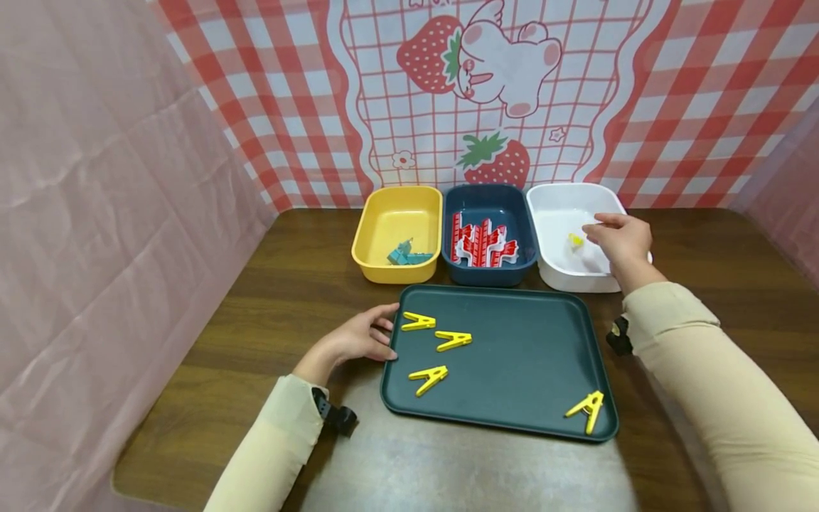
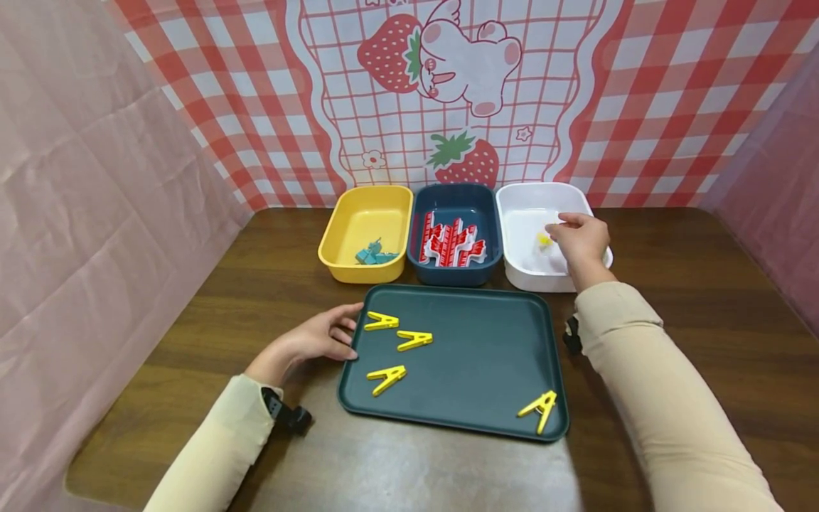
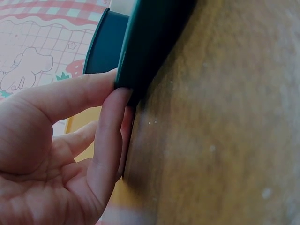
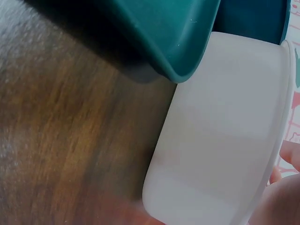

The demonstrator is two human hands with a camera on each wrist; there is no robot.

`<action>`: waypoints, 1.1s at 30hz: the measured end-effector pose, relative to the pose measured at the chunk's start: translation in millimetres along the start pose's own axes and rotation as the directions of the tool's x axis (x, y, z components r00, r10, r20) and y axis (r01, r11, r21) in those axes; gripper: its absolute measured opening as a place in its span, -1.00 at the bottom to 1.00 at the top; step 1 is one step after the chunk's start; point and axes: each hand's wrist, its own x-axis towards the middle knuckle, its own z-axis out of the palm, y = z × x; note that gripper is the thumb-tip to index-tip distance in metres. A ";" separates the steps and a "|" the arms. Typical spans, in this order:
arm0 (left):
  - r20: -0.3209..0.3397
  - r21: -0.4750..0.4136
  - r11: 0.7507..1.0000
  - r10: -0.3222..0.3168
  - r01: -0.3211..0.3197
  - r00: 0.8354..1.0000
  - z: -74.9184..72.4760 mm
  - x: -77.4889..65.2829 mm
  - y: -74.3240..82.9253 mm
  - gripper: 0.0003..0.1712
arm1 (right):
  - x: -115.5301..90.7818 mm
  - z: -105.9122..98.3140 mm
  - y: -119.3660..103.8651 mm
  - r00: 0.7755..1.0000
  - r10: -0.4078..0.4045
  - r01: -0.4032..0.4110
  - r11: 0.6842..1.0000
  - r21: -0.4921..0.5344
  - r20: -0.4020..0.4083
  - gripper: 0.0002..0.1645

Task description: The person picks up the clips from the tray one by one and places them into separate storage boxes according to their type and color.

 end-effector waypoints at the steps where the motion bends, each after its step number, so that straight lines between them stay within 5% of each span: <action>1: 0.001 0.001 1.000 0.001 -0.001 1.000 0.1 0.2 -0.1 0.02 | 0.2 0.2 0.1 1.000 0.007 -0.007 1.000 0.008 -0.003 -0.36; 16: -0.008 0.006 1.000 -0.002 0.002 1.000 -0.4 0.3 -0.5 0.01 | -7.8 0.1 3.0 1.000 0.021 -0.022 0.999 0.031 0.016 -0.30; 26: -0.003 0.012 1.000 0.003 -0.003 1.000 -0.6 0.5 -1.2 0.01 | -25.5 1.0 8.4 0.998 -0.060 0.057 0.995 0.079 0.030 -0.31; 29: 0.006 0.015 0.999 0.034 -0.034 0.999 -0.6 -0.7 -1.3 0.03 | -29.8 2.3 10.1 0.995 -0.096 0.091 0.988 0.128 0.035 -0.39; 33: 0.015 0.021 0.998 0.061 -0.061 0.998 -0.7 -1.5 -1.8 0.03 | -35.7 4.1 12.5 0.990 -0.132 0.116 0.955 0.272 0.042 -0.75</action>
